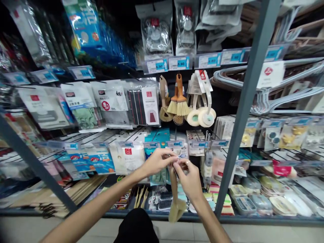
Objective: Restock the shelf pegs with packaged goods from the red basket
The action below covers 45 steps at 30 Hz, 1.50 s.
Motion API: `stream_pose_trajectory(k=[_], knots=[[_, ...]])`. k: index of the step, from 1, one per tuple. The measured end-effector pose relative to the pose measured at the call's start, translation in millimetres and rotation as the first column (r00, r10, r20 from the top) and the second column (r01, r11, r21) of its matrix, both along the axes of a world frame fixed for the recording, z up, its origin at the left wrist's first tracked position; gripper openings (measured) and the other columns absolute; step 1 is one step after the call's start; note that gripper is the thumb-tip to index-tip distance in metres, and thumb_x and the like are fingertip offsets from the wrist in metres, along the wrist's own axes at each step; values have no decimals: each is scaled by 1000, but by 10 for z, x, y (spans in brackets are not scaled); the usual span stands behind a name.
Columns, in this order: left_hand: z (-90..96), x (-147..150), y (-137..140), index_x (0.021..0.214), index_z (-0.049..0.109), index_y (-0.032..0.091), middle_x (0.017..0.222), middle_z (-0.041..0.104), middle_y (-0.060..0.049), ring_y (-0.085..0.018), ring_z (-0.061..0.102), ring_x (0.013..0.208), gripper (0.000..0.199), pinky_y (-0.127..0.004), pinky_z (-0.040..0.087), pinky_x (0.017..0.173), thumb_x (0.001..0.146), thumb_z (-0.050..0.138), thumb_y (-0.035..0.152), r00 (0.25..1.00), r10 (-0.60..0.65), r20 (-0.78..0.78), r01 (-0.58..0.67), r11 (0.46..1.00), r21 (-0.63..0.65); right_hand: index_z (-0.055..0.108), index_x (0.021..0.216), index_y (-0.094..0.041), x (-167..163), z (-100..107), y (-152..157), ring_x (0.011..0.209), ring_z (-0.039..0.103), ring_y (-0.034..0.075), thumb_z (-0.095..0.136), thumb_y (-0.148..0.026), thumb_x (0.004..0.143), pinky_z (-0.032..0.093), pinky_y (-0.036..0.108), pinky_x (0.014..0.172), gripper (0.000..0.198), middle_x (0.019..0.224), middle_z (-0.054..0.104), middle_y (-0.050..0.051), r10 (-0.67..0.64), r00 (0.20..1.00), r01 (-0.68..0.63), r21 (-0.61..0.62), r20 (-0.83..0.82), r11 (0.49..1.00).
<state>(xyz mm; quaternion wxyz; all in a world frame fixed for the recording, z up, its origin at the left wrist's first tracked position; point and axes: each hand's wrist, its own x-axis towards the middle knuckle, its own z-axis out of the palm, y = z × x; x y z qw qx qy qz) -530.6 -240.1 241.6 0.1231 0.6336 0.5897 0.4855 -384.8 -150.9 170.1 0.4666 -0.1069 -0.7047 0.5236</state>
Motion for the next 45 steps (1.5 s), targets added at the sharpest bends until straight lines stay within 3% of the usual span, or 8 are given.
stream_pose_trajectory(k=[8,12,18,22,26,34,38,45], knots=[[810,-254,-78,91,78,13,74,74,-6,-14,67,61,31,-26,56,59,81,81,43,965,-17,262,-20,990,137,71,85,-20,-161,1263,121,62,56,12,80,-45,85,45,26,59,27,73,65,0,86,985,-68,118,-151,991],[1045,-338,-45,91,76,11,79,73,-4,-14,69,73,36,-24,59,67,77,86,42,927,-94,362,11,974,227,68,84,-18,-415,1682,212,57,53,9,82,-46,82,42,23,54,31,69,62,-2,149,974,-124,146,-173,981],[1456,-422,87,90,73,10,82,74,-5,-11,69,72,24,-25,59,72,82,82,31,928,-111,355,-7,949,314,67,84,-17,-760,2183,343,63,57,10,77,-41,86,47,24,59,26,74,66,0,106,963,-25,312,-246,950],[1666,-542,190,82,71,11,75,71,-4,-11,66,65,12,-24,57,63,87,76,21,936,-12,353,-117,932,343,70,85,-16,-912,2395,488,74,64,14,75,-37,86,51,27,70,22,80,71,3,41,962,71,395,-268,916],[1745,-730,250,82,73,12,73,71,-4,-12,65,62,9,-24,57,57,85,76,20,925,75,374,-232,888,397,70,86,-16,-1071,2493,581,66,61,13,73,-40,85,48,25,58,25,78,70,3,32,977,60,420,-209,906],[2062,-1195,726,81,75,13,74,71,-4,-15,66,67,13,-26,55,65,82,75,26,915,154,373,-356,743,567,67,87,-16,-1699,2813,810,59,57,12,71,-47,79,47,24,50,32,74,66,1,39,966,28,255,-255,966],[2198,-1273,955,82,74,13,79,75,-6,-16,67,72,12,-27,54,70,82,72,25,908,103,405,-367,661,655,63,86,-17,-1992,2932,921,70,63,15,71,-49,75,52,25,59,35,80,70,3,34,925,19,135,-378,991],[2316,-1327,1161,89,74,14,87,78,-7,-18,71,79,13,-27,55,75,82,71,24,915,32,403,-341,598,725,62,82,-17,-2196,3092,1052,68,62,16,68,-44,73,51,26,59,29,81,72,5,-57,870,115,89,-491,989]])
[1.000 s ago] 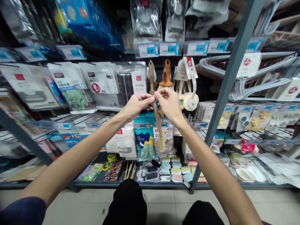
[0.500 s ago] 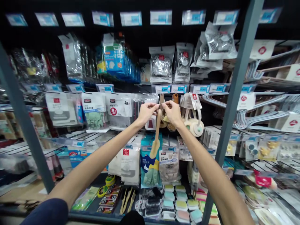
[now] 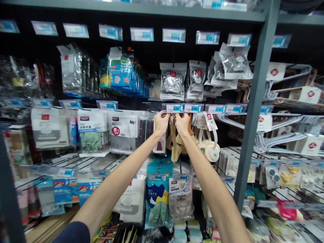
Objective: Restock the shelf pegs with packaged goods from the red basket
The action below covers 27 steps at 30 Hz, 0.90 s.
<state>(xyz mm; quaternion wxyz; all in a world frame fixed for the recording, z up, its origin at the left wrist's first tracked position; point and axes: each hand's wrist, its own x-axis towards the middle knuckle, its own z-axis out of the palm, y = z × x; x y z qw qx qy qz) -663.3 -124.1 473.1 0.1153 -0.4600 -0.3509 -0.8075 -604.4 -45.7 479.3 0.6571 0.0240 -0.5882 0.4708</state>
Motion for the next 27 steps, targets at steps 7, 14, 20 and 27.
stream_pose_trajectory(k=[7,14,20,27], knots=[[18,-55,101,86,74,13,87,78,-11,-21,72,78,9,-29,53,75,87,67,18,948,317,-10,-314,931,-185,65,85,-18,-128,-49,187,67,65,19,64,-46,81,53,29,61,28,81,73,6,-143,983,133,88,114,987],[-71,-111,90,81,75,15,83,78,-11,-23,71,79,12,-33,52,80,89,68,20,909,402,-112,-417,869,-265,70,82,-21,-147,-161,257,79,69,22,61,-45,89,54,33,76,27,80,74,5,-372,905,321,245,204,915],[-112,-118,50,85,76,15,86,78,-10,-22,72,81,15,-31,52,80,92,64,21,918,365,-158,-395,883,-256,70,83,-19,-60,-126,203,78,70,22,60,-39,89,54,34,78,24,80,74,6,-336,924,279,282,183,918],[-38,-146,-48,89,76,14,87,78,-9,-19,71,77,19,-29,56,71,88,72,33,994,66,-85,-77,988,-130,64,83,-18,139,-63,44,63,62,18,64,-56,86,52,30,60,38,78,70,6,-148,983,124,200,111,972]])
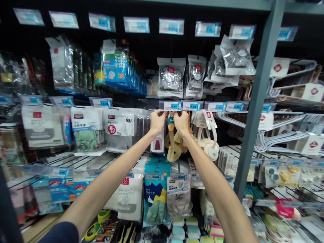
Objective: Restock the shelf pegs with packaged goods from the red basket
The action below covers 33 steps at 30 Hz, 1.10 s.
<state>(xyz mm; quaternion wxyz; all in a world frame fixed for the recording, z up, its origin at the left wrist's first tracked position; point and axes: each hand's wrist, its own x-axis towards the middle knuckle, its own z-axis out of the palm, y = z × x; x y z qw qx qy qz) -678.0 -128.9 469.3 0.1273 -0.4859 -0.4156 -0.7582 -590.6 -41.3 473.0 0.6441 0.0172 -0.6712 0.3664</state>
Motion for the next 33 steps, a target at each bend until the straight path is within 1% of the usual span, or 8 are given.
stream_pose_trajectory(k=[5,11,15,19,22,24,29,33], knots=[[-125,122,-213,89,74,14,85,76,-9,-19,70,75,37,-27,57,65,79,80,49,977,-196,82,198,980,-21,59,85,-20,165,-31,-224,66,60,17,66,-60,85,50,29,59,40,80,67,4,137,990,-137,-15,-21,990],[-647,305,-533,103,76,14,103,78,-12,-21,73,93,49,-32,57,87,71,87,50,950,-295,101,311,927,-211,59,85,-20,247,-209,-401,63,57,14,69,-56,85,45,26,54,38,75,63,1,275,960,-277,-43,-45,960],[-812,358,-623,98,77,13,87,77,-8,-20,72,79,53,-32,58,79,69,86,56,920,-366,137,391,871,-297,61,87,-19,309,-336,-409,69,62,16,66,-49,89,52,29,66,31,76,65,2,175,984,-174,-20,42,985],[-778,355,-680,94,79,15,72,72,-3,-17,65,64,54,-27,55,61,74,80,65,940,-308,144,336,904,-265,63,112,-19,498,-475,-468,92,67,21,63,-45,93,55,37,86,32,109,69,10,-121,986,99,190,112,977],[-757,295,-725,94,80,16,62,68,-1,-15,60,55,54,-24,48,52,78,74,68,952,-267,152,302,907,-294,60,125,-22,639,-617,-509,118,62,26,67,-39,91,51,43,103,38,131,61,14,-173,974,79,493,148,867],[-759,244,-736,92,80,16,64,69,-2,-15,63,57,54,-24,49,53,79,73,68,959,-249,133,278,918,-282,61,123,-21,676,-707,-487,121,61,27,68,-35,90,49,44,107,37,128,63,13,-176,968,44,569,178,821],[-737,232,-713,101,75,14,86,78,-10,-22,74,73,53,-34,60,73,76,79,62,931,-307,196,344,920,-190,66,107,-21,631,-801,-331,88,72,21,51,-30,96,57,38,85,21,95,74,6,-82,959,14,244,270,970],[-679,316,-706,104,75,14,87,79,-10,-21,74,75,47,-33,59,74,79,79,54,951,-238,197,268,952,-145,69,99,-20,631,-733,-351,88,73,20,52,-35,97,58,36,86,23,95,76,6,-15,977,-1,76,213,997]])
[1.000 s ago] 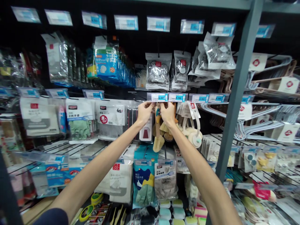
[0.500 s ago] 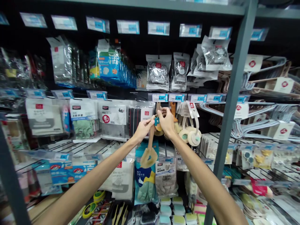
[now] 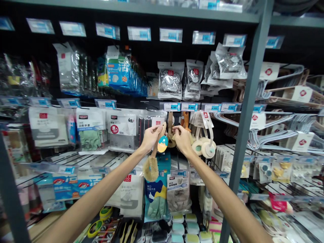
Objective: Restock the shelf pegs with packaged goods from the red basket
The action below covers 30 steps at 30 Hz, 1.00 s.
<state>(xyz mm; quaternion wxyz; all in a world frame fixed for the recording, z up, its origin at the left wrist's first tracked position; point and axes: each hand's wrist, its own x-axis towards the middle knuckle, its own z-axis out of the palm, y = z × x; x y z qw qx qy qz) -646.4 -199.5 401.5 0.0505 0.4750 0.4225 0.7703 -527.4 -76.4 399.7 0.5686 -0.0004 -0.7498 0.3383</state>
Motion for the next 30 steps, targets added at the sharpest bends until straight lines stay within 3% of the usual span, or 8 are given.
stream_pose_trajectory(k=[3,5,13,21,27,30], knots=[[45,30,48,91,80,14,89,80,-10,-22,73,83,37,-32,57,80,80,78,50,994,83,-69,-81,996,30,69,109,-20,-10,55,-99,99,73,21,64,-45,93,57,37,94,30,107,76,8,164,987,-163,-38,-1,986],[76,23,143,94,81,15,94,80,-11,-23,74,86,35,-33,57,82,79,79,47,996,69,-59,-65,996,58,69,110,-19,-61,82,-129,100,73,22,70,-51,89,57,36,93,38,110,76,9,236,972,-236,-65,-4,970],[337,-31,683,97,81,15,100,81,-11,-23,74,90,35,-35,58,86,78,81,45,995,97,39,-102,985,142,73,98,-15,-365,359,133,91,70,21,67,-62,84,55,35,89,50,97,77,9,61,984,-86,-147,-167,985],[536,-5,708,91,80,15,96,81,-9,-23,73,89,28,-33,57,85,84,76,41,984,180,-11,-170,943,285,74,92,-14,-368,613,53,89,69,22,65,-54,88,55,33,88,40,92,77,8,95,960,-105,-27,-264,994],[579,-16,711,90,80,14,90,80,-6,-20,71,85,21,-27,56,78,85,72,33,988,154,10,-150,939,311,73,92,-14,-476,671,88,84,69,21,66,-50,87,55,32,83,38,88,76,7,70,963,-90,-64,-262,994],[599,5,683,86,79,13,85,78,-6,-19,70,80,19,-27,54,77,86,70,29,978,206,-5,-194,929,314,72,89,-13,-496,690,95,81,67,20,65,-46,87,54,32,81,33,85,75,7,60,962,-78,-56,-265,995]])
